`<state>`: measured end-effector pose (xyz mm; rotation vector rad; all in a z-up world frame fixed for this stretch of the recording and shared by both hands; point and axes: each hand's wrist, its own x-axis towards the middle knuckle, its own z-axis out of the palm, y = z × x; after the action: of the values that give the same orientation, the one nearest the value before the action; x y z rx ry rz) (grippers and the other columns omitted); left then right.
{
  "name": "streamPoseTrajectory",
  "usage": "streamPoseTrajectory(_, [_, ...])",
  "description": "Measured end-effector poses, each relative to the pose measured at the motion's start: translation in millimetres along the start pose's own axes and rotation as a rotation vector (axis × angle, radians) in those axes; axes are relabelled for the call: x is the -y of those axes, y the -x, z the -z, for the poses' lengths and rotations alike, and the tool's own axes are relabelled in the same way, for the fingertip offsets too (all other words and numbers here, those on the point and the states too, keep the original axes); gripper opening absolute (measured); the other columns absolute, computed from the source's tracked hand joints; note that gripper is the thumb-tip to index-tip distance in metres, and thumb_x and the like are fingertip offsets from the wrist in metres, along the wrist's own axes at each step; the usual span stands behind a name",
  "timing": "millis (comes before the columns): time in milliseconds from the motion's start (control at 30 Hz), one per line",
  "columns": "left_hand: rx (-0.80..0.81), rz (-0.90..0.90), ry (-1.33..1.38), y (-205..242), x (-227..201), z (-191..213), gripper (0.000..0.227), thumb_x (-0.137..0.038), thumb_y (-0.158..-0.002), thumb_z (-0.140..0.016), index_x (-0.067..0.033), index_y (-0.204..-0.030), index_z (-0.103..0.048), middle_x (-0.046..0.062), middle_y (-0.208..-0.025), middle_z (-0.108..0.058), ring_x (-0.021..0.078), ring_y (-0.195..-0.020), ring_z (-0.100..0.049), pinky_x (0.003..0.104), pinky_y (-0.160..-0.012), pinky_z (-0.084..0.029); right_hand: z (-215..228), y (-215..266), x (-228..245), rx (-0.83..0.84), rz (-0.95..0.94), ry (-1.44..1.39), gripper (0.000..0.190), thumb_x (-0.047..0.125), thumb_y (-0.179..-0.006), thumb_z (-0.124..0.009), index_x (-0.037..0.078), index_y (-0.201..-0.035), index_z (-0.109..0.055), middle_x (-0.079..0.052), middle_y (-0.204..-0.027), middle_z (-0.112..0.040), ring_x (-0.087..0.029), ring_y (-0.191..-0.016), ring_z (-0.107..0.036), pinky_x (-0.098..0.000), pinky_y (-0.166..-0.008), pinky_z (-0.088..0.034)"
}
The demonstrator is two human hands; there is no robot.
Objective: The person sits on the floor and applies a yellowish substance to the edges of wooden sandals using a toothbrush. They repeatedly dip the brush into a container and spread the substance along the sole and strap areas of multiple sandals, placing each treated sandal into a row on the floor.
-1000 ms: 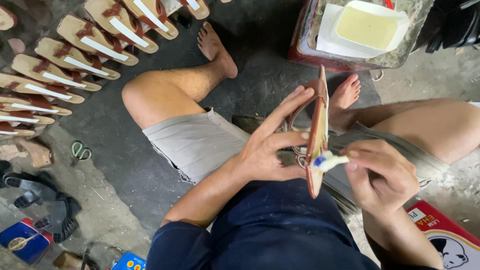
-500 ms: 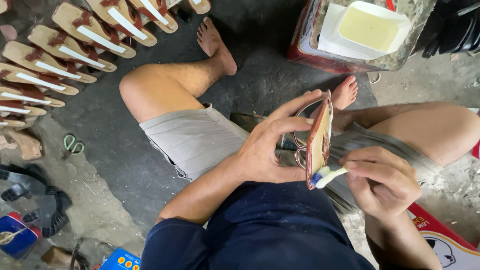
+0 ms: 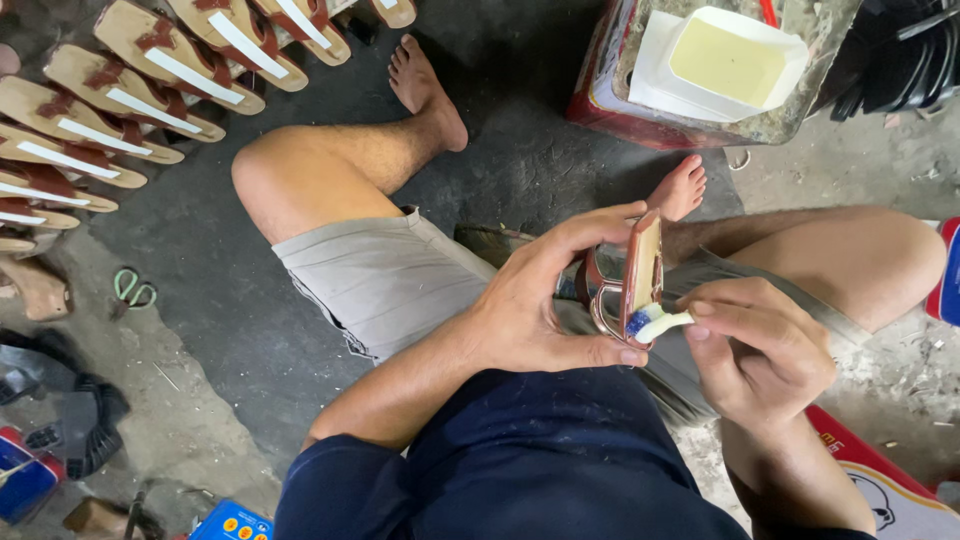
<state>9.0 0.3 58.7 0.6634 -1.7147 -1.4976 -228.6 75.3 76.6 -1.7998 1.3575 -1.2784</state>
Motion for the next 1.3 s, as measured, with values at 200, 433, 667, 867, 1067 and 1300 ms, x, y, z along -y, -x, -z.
streamPoseTrajectory(200, [0.105, 0.135, 0.285, 3, -1, -1, 0.086, -0.031, -0.088, -0.091, -0.0078, -0.152, -0.039, 0.01, -0.149, -0.054, 0.0189, -0.126, -0.062, 0.035, -0.106, -0.055, 8, -8, -2, 0.009, 0.048, 0.054, 0.019, -0.007, -0.093, -0.071, 0.0, -0.109, -0.064, -0.019, -0.098, -0.07, -0.02, -0.076, -0.07, -0.0264, -0.066, -0.055])
streamPoseTrajectory(433, [0.232, 0.28, 0.483, 7, -3, -1, 0.089, -0.026, -0.09, -0.088, -0.0043, -0.156, -0.033, 0.014, -0.14, -0.06, 0.0207, -0.132, -0.063, 0.04, -0.121, -0.049, 12, -18, -6, 0.011, 0.089, 0.076, 0.015, -0.008, -0.095, -0.071, -0.001, -0.107, -0.066, -0.018, -0.096, -0.07, -0.021, -0.077, -0.07, -0.0275, -0.068, -0.055])
streamPoseTrajectory(667, [0.308, 0.399, 0.733, 7, -7, 1, 0.095, -0.025, -0.092, -0.084, -0.0046, -0.162, -0.024, 0.015, -0.135, -0.062, 0.0194, -0.124, -0.063, 0.039, -0.112, -0.053, 28, -24, -6, 0.111, 0.147, 0.146, 0.016, -0.007, -0.093, -0.074, 0.002, -0.105, -0.069, -0.017, -0.098, -0.072, -0.023, -0.081, -0.073, -0.0292, -0.071, -0.057])
streamPoseTrajectory(867, [0.347, 0.439, 0.851, 9, -7, 2, 0.095, -0.02, -0.094, -0.081, -0.0068, -0.166, -0.02, 0.015, -0.132, -0.063, 0.0201, -0.122, -0.063, 0.037, -0.109, -0.053, 45, -34, -9, 0.217, 0.202, 0.133, 0.018, -0.004, -0.088, -0.075, 0.006, -0.102, -0.071, -0.014, -0.093, -0.072, -0.023, -0.077, -0.074, -0.0294, -0.067, -0.057])
streamPoseTrajectory(1067, [0.359, 0.415, 0.978, 11, 0, -4, 0.087, -0.014, -0.1, -0.076, -0.0078, -0.166, -0.019, 0.015, -0.127, -0.064, 0.0203, -0.122, -0.064, 0.036, -0.11, -0.052, 51, -53, -18, 0.296, 0.302, 0.1, 0.019, 0.001, -0.086, -0.077, 0.008, -0.102, -0.071, -0.012, -0.089, -0.071, -0.023, -0.077, -0.073, -0.0306, -0.063, -0.056])
streamPoseTrajectory(1300, [0.321, 0.36, 1.01, 15, 16, -13, 0.071, -0.013, -0.106, -0.072, -0.0072, -0.158, -0.024, 0.011, -0.127, -0.063, 0.0151, -0.118, -0.063, 0.033, -0.108, -0.053, 51, -47, -23, 0.243, 0.361, 0.185, 0.016, 0.004, -0.09, -0.079, 0.009, -0.103, -0.072, -0.011, -0.096, -0.072, -0.023, -0.078, -0.072, -0.0325, -0.067, -0.052])
